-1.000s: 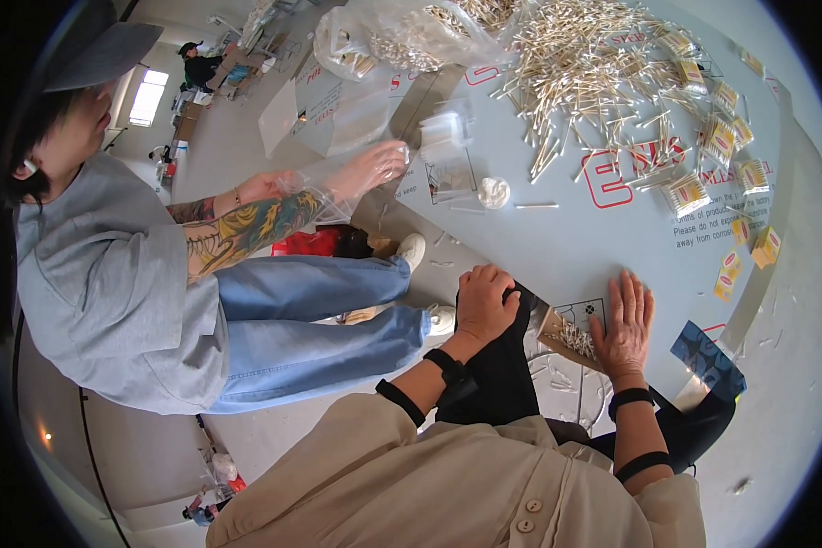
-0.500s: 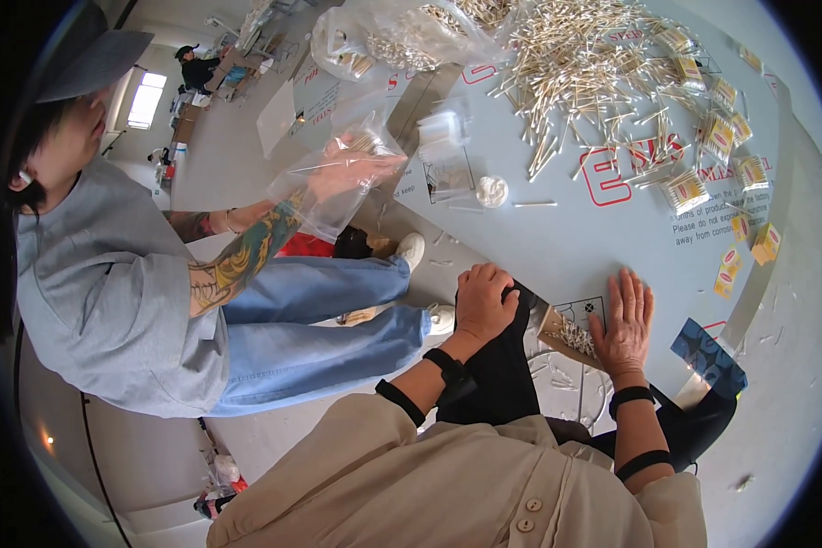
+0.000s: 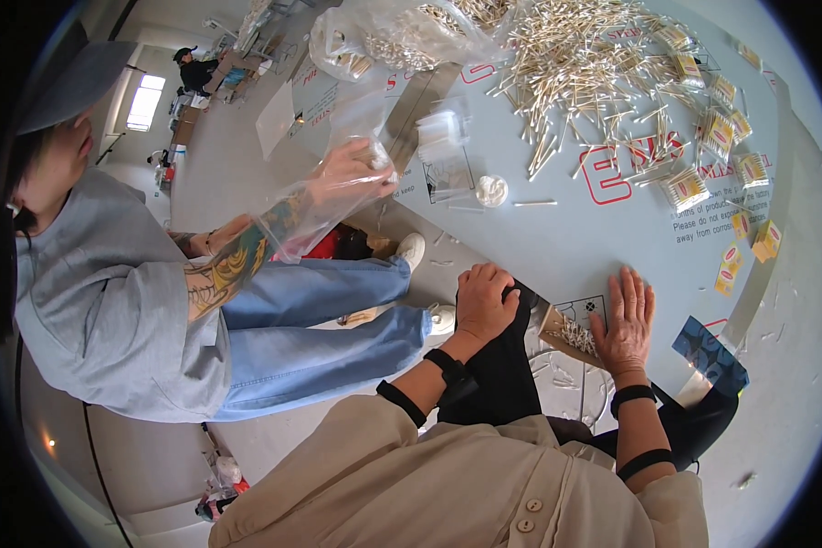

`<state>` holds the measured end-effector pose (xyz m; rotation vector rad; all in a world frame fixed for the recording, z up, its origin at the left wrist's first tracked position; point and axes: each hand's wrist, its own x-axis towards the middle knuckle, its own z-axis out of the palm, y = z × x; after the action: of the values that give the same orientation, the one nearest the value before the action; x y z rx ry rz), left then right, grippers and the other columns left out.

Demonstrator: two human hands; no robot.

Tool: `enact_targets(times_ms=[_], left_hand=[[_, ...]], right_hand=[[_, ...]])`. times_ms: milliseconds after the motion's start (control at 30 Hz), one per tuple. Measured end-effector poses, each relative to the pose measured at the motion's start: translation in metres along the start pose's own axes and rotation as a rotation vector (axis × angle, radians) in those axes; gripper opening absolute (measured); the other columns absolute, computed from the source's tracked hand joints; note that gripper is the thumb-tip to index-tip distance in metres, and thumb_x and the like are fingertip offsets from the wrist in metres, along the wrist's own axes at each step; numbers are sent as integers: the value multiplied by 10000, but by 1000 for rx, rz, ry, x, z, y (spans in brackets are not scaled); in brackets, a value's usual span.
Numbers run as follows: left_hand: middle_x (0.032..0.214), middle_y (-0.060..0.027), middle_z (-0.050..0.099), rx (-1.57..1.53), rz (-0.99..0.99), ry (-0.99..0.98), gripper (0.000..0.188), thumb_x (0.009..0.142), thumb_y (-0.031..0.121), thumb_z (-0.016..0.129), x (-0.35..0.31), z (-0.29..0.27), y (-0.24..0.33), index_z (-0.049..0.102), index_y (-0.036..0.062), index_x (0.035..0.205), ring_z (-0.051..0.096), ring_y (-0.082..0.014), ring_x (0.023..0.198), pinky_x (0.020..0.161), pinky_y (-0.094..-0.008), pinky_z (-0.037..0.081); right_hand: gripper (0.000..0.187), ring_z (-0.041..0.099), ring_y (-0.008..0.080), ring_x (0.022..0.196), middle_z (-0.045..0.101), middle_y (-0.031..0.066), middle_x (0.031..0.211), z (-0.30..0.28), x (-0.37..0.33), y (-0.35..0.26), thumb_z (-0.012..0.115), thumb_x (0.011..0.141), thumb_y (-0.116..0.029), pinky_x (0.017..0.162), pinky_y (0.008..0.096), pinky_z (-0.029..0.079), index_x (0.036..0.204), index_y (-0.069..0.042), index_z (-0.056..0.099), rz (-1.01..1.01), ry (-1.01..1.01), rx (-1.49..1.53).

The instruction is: Packaging cotton swabs into small plastic bags at a workspace.

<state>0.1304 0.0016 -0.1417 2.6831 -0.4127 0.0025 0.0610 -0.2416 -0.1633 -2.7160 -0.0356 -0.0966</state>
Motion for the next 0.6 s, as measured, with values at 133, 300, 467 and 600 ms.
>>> enact_targets(times_ms=[133,300,467,600], left_hand=[[869,-30,532,6,-2,-7,144,712,166,679,0,-1,1,580,104,797,501,-240,920,860,-399,353],[872,-35,534,-3,-4,-5,142,713,162,676,0,0,1,579,100,796,503,-243,922,859,-399,352],[876,-39,537,-3,0,14,145,708,154,678,-1,1,0,578,96,795,504,-247,922,859,-400,352],[876,-44,544,-30,2,39,156,697,146,686,-3,-1,0,576,100,797,513,-257,917,853,-404,359]], right_hand=[[680,249,325,1397,313,147,1487,-1,-1,0,623,789,-231,1163,483,130,1391,-56,361,0,-5,-5],[665,257,329,1392,318,149,1482,-2,-1,0,625,795,-231,1159,482,137,1382,-50,371,-3,6,5],[664,262,328,1390,319,147,1482,0,0,0,623,798,-232,1159,478,140,1384,-51,370,-7,8,3],[675,261,320,1391,318,136,1486,-2,1,-2,626,788,-223,1159,471,145,1389,-55,368,-2,9,-16]])
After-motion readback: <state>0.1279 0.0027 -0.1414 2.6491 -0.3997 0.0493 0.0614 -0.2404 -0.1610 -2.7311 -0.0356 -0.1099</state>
